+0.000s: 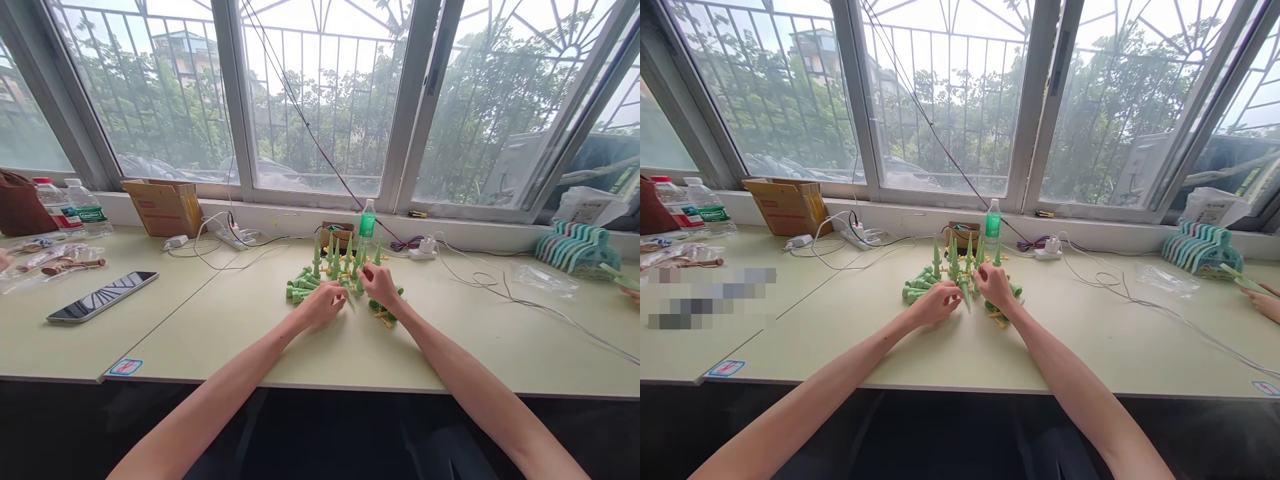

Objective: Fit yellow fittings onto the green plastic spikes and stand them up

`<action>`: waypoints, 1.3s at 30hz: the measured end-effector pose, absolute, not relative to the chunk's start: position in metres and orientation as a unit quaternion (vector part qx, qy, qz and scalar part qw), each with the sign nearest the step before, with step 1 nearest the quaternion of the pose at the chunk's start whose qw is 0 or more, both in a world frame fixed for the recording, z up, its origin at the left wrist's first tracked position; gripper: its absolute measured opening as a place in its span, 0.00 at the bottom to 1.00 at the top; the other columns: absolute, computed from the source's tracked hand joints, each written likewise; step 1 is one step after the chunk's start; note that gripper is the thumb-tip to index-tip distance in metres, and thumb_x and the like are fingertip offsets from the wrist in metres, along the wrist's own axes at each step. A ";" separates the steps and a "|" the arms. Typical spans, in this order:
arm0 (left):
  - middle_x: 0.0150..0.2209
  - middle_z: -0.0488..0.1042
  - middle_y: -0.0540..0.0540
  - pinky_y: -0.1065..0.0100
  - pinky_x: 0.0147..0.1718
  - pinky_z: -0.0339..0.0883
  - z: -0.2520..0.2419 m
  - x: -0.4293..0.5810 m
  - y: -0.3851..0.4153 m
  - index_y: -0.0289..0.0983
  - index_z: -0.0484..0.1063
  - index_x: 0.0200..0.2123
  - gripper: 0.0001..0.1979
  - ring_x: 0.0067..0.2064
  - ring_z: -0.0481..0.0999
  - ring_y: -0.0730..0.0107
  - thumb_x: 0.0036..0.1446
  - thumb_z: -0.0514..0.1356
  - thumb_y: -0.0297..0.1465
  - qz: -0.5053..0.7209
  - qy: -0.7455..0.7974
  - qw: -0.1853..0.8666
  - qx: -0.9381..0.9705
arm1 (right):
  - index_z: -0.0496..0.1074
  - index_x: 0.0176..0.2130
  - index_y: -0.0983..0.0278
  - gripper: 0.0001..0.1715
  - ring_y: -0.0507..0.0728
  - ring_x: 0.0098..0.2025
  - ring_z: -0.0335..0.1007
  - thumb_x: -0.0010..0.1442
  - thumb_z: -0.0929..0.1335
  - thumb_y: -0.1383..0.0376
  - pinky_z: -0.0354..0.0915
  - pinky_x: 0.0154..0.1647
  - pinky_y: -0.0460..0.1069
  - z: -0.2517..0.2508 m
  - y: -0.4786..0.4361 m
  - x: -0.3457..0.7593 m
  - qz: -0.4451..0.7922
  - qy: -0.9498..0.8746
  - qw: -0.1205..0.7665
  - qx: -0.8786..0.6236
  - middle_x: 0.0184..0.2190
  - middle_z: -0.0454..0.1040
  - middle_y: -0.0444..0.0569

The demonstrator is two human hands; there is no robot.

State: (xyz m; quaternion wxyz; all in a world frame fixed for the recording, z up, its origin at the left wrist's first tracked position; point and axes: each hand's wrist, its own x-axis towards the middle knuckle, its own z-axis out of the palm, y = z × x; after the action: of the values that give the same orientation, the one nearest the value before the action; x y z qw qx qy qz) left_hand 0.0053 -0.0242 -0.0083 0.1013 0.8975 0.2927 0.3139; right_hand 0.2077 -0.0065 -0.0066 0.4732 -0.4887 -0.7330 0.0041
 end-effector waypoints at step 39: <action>0.31 0.72 0.47 0.72 0.30 0.62 -0.005 0.004 -0.025 0.37 0.75 0.34 0.10 0.29 0.69 0.74 0.58 0.53 0.27 0.293 0.305 0.102 0.900 | 0.71 0.26 0.65 0.11 0.53 0.30 0.65 0.57 0.64 0.65 0.54 0.28 0.46 0.010 0.001 0.248 0.021 -0.718 0.294 -0.630 0.27 0.74 0.50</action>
State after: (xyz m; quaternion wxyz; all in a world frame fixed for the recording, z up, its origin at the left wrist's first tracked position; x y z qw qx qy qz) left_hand 0.0042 -0.0252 -0.0048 0.1021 0.9005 0.3046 0.2931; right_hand 0.2478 0.0010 0.0098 0.2940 -0.6302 -0.7183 0.0209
